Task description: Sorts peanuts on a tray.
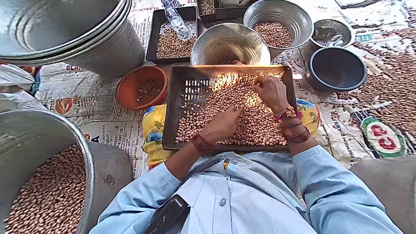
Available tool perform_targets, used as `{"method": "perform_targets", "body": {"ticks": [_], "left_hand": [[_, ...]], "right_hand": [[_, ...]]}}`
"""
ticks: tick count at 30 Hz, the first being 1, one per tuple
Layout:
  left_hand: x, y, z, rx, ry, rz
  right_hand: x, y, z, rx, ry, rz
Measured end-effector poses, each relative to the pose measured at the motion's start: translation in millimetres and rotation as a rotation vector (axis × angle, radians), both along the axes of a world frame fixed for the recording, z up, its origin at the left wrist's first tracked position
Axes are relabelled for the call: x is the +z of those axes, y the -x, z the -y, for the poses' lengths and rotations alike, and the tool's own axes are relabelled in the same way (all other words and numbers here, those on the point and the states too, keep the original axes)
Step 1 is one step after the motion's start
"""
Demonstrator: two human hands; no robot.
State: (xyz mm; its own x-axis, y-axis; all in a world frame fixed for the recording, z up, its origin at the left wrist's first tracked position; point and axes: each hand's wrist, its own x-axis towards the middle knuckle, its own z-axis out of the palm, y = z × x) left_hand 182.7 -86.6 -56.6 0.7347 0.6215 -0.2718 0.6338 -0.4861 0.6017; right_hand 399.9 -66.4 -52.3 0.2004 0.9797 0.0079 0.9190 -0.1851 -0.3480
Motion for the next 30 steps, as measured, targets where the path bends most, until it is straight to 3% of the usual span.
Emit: {"method": "perform_targets", "body": {"ticks": [3,7,9,12,14,17,22,27,30], "left_hand": [[-20.6,15.8,-28.6,0.151,-0.098,-0.031],[-13.0,60.5,-59.0,0.452,-0.168,-0.188],[-12.4,78.5,-54.7,0.531,-0.255,-0.092],[-9.6,80.7,-22.7,0.391,-0.334,0.191],[-5.1,60.4,-1.2,0.248,-0.296,0.262],[-16.3,23.9,9.6,0.109,-0.324,0.255],[-27.7,-0.7,15.2,0.032,-0.375,0.094],[-27.8,-3.5,15.1,0.056,-0.325,0.045],[-20.3,10.6,4.9,0.161,-0.162,0.231]], "right_hand": [[-8.8,0.5,-4.9,-0.002,0.029,-0.017],[-12.9,-7.5,-2.0,0.015,0.027,-0.098],[-10.7,-12.7,9.7,0.014,-0.019,-0.245],[9.4,-3.7,62.9,0.002,-0.105,-0.585],[0.3,-9.7,76.2,-0.071,-0.121,-0.710],[-8.1,-20.4,94.1,-0.122,-0.106,-0.551],[11.0,-27.3,107.9,-0.127,-0.139,-0.176],[9.6,-11.2,103.0,0.039,-0.144,-0.118],[-9.5,-0.9,93.9,0.155,-0.167,-0.106]]}}
